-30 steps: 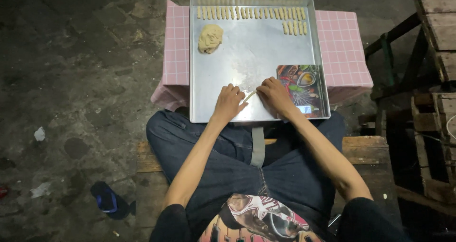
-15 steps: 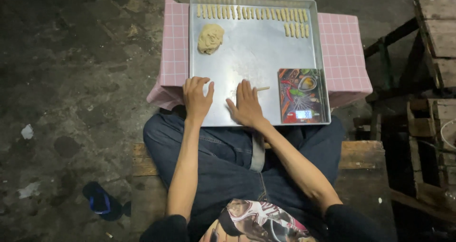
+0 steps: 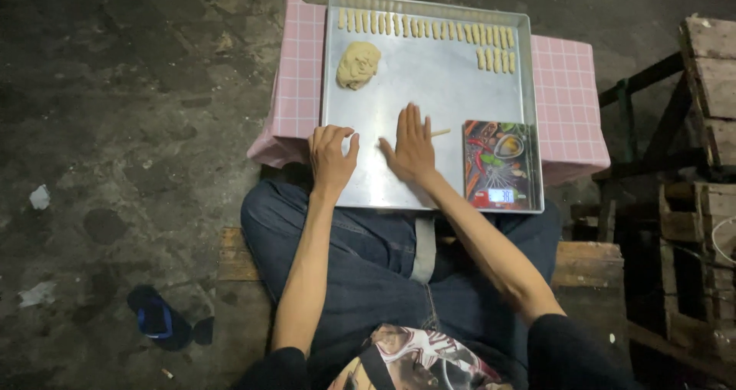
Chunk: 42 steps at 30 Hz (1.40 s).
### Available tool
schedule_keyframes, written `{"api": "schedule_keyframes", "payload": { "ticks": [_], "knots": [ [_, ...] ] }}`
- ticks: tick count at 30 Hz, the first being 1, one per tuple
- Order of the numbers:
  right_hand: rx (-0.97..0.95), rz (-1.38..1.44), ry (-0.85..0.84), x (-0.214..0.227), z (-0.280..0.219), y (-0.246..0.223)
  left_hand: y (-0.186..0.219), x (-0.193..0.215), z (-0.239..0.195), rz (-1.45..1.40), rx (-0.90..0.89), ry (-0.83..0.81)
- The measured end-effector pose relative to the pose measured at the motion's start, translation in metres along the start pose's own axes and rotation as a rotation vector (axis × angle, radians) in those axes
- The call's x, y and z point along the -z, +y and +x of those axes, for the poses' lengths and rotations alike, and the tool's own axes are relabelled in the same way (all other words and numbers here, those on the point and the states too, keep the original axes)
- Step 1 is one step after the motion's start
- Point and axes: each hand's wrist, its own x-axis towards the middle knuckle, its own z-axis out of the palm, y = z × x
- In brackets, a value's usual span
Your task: The person sits on the floor and shapes dough into small cylindrical pieces by hand. They roll the dough on a metal tray, place the pieces in rows, and occasionally weigh them on a digital scale. A cat walks by in the background.
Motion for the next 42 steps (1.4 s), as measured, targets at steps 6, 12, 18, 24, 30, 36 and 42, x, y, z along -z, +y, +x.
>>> {"api": "schedule_keyframes", "payload": {
  "ticks": [6, 12, 18, 24, 30, 36, 42],
  "knots": [
    [0.110, 0.161, -0.270, 0.003, -0.085, 0.008, 0.013, -0.027, -0.019, 0.012, -0.049, -0.205],
    [0.317, 0.150, 0.257, -0.033, -0.077, 0.090, 0.047, -0.039, -0.034, 0.001, -0.084, -0.548],
    [0.271, -0.065, 0.363, -0.067, -0.052, 0.150, 0.045, -0.052, -0.033, 0.065, -0.108, -0.582],
    [0.294, 0.163, 0.380, -0.042, -0.060, 0.131, 0.055, -0.039, -0.024, -0.162, 0.095, -0.589],
    [-0.034, 0.941, 0.398, -0.013, -0.082, 0.104, 0.060, -0.044, -0.009, -0.750, 0.568, -0.382],
    [-0.349, 1.722, 0.263, -0.025, -0.084, 0.094, 0.058, -0.087, -0.028, -1.434, 0.915, -0.229],
    [-0.255, 2.095, 0.233, -0.023, -0.088, 0.089, 0.065, -0.081, -0.032, -1.532, 0.902, -0.183]
  ]
}}
